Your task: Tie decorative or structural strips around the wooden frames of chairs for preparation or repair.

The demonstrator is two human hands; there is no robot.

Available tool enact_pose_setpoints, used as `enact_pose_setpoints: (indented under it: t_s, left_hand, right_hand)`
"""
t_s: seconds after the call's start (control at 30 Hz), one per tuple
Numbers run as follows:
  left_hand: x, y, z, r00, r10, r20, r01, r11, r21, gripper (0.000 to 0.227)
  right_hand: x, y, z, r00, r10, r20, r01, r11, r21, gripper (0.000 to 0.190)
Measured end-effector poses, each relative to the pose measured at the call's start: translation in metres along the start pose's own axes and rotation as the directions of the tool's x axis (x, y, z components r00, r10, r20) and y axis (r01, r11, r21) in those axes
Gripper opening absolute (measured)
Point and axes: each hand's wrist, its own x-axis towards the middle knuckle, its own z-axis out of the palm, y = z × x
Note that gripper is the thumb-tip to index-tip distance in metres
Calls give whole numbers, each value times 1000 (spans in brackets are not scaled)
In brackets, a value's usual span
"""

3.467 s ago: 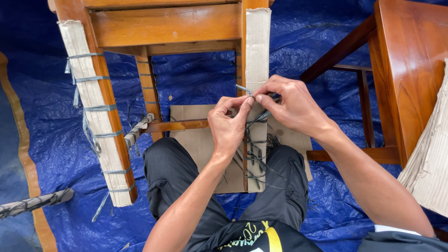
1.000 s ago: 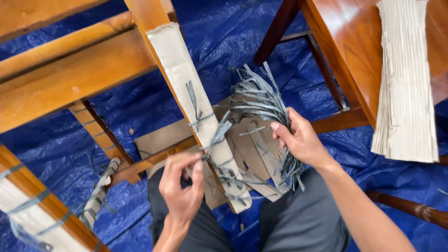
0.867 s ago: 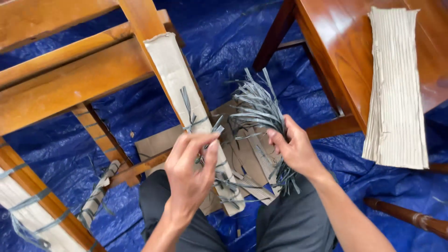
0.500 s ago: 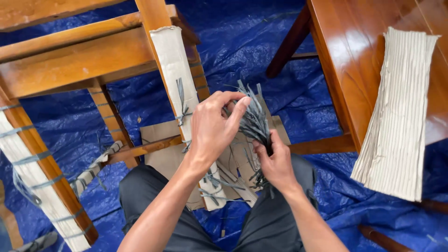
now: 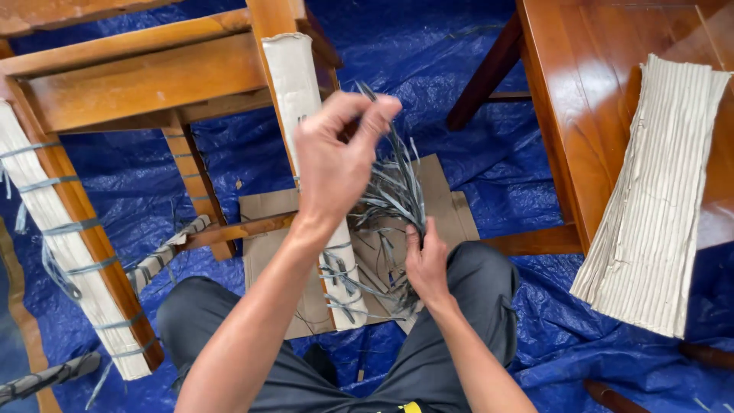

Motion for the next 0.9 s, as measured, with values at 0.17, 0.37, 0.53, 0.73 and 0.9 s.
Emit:
enact_pose_setpoints:
  t_s: [0.17,0.37,0.53,0.73,0.9]
  left_hand:
    - [31,48,-46,997,39,61,-31,991,-131,19]
    - [48,45,-68,939,-97,330,167,967,-190,18]
    - [55,18,-68,925,-84,371,213,923,-321,21]
    - [41,-35,-116,994,-63,88,70,995,-74,22]
    - [-21,-138,-118,821,-571,10,571,821,12,34]
  right_hand:
    - [-12,170,47,994,-34,107,66,949,-310,41]
    - [33,-108,-24,941,-303,-148,320,941,110,45]
    - [78,-185,-18,871,-452,191,322,820,473,48]
    - [119,-142,-1,974,-139,178,74,941,330,22]
    - [161,-91,36,908,-85,410,275,860,-430,23]
